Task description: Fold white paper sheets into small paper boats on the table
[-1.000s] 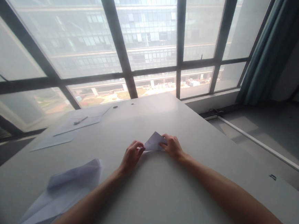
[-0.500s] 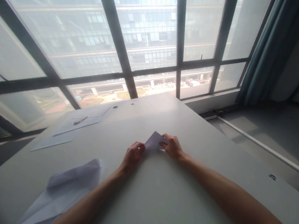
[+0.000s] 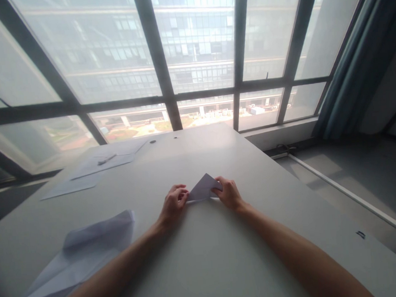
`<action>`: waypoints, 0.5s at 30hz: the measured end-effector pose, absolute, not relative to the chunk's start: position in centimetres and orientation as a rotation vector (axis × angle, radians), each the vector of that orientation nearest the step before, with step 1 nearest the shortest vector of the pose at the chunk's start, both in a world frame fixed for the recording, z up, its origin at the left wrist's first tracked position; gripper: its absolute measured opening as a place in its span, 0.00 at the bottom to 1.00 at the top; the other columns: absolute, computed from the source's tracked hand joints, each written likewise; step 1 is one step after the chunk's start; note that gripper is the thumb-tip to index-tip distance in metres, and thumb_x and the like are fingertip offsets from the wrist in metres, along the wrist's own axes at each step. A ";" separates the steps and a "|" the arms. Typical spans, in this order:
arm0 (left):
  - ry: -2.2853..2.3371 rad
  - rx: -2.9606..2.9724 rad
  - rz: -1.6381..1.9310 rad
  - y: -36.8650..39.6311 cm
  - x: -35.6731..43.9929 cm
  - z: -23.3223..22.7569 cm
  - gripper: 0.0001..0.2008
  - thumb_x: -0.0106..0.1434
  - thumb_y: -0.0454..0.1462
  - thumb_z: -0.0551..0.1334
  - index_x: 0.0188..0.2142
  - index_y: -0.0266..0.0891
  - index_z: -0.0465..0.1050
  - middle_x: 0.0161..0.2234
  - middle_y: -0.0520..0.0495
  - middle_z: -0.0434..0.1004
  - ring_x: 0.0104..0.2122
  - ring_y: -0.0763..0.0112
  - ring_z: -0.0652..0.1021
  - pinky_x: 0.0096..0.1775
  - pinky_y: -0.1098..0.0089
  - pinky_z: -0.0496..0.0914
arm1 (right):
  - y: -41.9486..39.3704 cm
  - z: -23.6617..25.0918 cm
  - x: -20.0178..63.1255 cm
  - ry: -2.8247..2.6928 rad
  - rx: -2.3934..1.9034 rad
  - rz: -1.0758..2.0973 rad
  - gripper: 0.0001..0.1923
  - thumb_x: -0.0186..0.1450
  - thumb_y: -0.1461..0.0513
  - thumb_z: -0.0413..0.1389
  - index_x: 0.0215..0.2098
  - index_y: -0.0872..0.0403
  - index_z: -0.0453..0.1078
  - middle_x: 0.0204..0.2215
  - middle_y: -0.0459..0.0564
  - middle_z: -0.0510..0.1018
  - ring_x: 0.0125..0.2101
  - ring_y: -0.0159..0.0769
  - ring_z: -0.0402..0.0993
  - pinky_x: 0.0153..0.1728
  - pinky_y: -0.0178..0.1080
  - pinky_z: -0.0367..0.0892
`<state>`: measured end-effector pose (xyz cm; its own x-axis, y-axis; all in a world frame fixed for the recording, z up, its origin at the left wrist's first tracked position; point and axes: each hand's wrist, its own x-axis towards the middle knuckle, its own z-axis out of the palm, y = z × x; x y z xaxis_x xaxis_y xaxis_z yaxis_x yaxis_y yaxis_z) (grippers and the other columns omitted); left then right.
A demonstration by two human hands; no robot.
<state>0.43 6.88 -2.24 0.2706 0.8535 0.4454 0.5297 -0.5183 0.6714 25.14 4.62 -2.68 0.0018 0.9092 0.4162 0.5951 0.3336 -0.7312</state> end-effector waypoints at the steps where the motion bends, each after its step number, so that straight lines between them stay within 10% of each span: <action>1: 1.251 2.157 1.112 6.9 0.4 -2.2 0.11 0.68 0.39 0.57 0.34 0.36 0.76 0.47 0.41 0.72 0.29 0.71 0.77 0.36 0.66 0.75 | 4.6 -2.7 25.2 -1.682 -1.357 0.448 0.12 0.61 0.60 0.60 0.44 0.51 0.72 0.33 0.48 0.82 0.33 0.40 0.78 0.37 0.40 0.70; 15: 1.231 2.308 1.022 6.6 0.3 -1.8 0.15 0.69 0.42 0.57 0.31 0.39 0.77 0.29 0.48 0.77 0.31 0.66 0.75 0.36 0.68 0.67 | 4.5 -2.5 25.2 -1.663 -1.326 0.514 0.11 0.61 0.59 0.60 0.43 0.51 0.73 0.33 0.48 0.82 0.34 0.41 0.78 0.36 0.39 0.70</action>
<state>0.32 6.63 -1.82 0.3687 0.8197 0.4383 0.5816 -0.5713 0.5791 25.16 4.55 -2.52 0.0009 0.9188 0.3947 0.5353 0.3330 -0.7763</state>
